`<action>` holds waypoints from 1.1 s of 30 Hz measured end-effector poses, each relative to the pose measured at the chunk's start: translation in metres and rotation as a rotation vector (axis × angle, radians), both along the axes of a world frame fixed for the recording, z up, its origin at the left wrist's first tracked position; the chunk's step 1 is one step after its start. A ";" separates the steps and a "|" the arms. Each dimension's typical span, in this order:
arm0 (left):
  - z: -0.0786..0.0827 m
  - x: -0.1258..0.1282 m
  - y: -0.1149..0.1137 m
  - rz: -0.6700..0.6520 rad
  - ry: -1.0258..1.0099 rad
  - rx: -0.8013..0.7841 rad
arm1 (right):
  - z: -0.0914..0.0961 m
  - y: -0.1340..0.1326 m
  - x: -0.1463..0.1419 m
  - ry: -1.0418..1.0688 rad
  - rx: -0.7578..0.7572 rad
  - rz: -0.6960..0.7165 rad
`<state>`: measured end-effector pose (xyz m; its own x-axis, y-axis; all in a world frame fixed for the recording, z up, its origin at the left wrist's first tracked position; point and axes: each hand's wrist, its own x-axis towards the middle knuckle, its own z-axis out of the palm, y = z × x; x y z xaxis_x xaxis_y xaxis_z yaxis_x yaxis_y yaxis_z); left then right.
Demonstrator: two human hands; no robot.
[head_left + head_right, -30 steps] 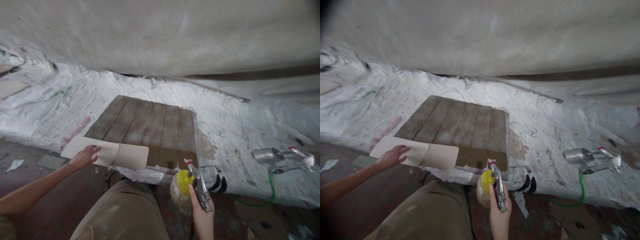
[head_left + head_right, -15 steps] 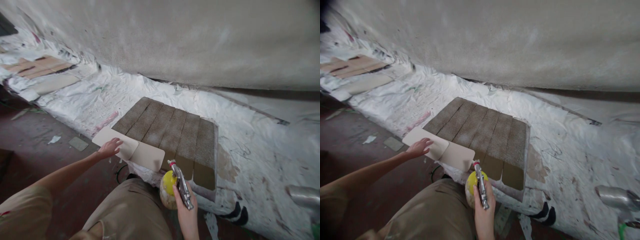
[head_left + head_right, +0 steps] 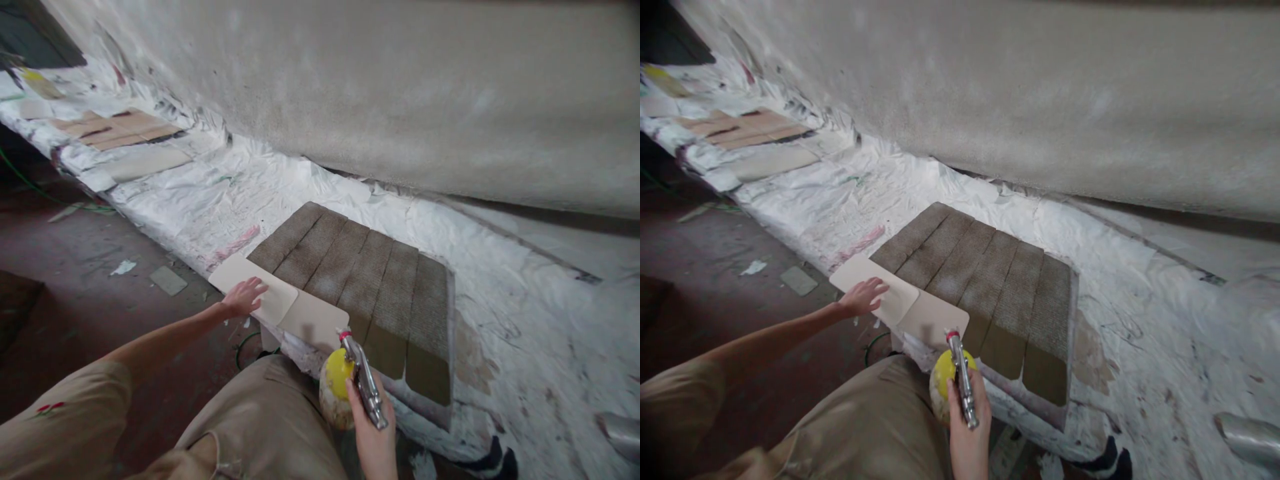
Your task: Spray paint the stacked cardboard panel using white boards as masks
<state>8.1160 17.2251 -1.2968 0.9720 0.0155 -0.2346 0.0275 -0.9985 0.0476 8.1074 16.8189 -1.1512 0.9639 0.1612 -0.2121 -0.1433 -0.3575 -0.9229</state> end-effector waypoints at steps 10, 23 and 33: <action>0.000 0.000 -0.002 -0.017 -0.057 -0.081 | -0.007 0.021 -0.014 -0.010 -0.007 0.004; 0.003 0.001 -0.001 -0.055 -0.056 -0.083 | -0.004 0.024 -0.021 0.037 -0.039 -0.109; 0.001 -0.002 0.002 -0.043 -0.085 -0.093 | -0.020 -0.007 -0.024 0.128 -0.017 -0.296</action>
<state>8.1137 17.2272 -1.2956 0.9877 -0.0443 -0.1499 -0.0231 -0.9899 0.1402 8.0836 16.8115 -1.1712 0.9335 -0.1271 -0.3353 -0.3583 -0.2978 -0.8848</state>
